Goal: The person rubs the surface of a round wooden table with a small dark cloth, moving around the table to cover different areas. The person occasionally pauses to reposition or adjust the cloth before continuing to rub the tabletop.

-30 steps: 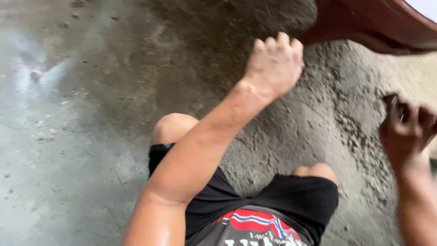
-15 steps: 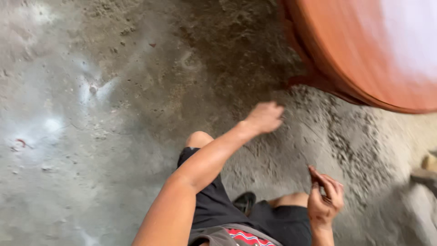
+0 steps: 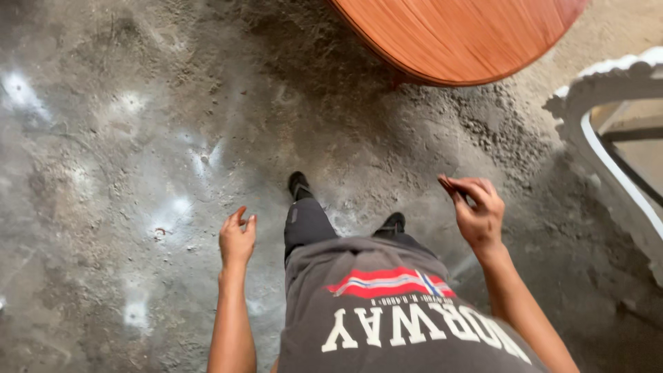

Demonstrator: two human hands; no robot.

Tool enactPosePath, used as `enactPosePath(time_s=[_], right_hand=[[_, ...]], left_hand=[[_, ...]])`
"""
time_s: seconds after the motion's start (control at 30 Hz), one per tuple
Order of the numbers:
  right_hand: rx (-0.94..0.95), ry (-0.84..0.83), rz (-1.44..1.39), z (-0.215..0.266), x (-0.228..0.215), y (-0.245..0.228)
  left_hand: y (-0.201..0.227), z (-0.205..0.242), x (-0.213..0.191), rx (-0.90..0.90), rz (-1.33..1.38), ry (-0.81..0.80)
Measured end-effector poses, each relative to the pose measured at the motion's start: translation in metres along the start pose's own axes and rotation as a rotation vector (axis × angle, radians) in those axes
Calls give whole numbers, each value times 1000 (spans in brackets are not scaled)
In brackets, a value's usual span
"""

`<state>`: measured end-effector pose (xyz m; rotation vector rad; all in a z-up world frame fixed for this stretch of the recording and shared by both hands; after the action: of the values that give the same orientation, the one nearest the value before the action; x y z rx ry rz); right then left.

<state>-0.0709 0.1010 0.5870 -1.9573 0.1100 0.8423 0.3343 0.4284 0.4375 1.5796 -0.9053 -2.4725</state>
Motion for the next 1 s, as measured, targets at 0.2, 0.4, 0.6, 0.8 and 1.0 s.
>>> enactPosePath(time_s=[0.2, 0.4, 0.6, 0.8, 1.0], right_hand=[[-74, 89, 94, -52, 47, -78], [-102, 63, 229, -73, 106, -62], [420, 447, -385, -65, 163, 27], [438, 437, -593, -128, 230, 13], [391, 309, -742, -258, 309, -19]], left_hand=[[-20, -54, -62, -52, 139, -11], [-41, -119, -122, -40, 57, -43], [-33, -186, -161, 2, 9, -34], [27, -239, -170, 200, 130, 1], [94, -319, -192, 96, 165, -65]])
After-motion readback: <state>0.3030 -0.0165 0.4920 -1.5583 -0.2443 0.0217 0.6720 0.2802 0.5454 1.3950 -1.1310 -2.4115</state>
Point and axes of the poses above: each hand's wrist, its own z-axis away from the middle knuckle, its own x-axis out of the palm, y = z × x, the point moved 3 cm from there along -z, towards the middle knuckle, and after that the axes turned 14 degrees about -x, right-handed, at the moved point
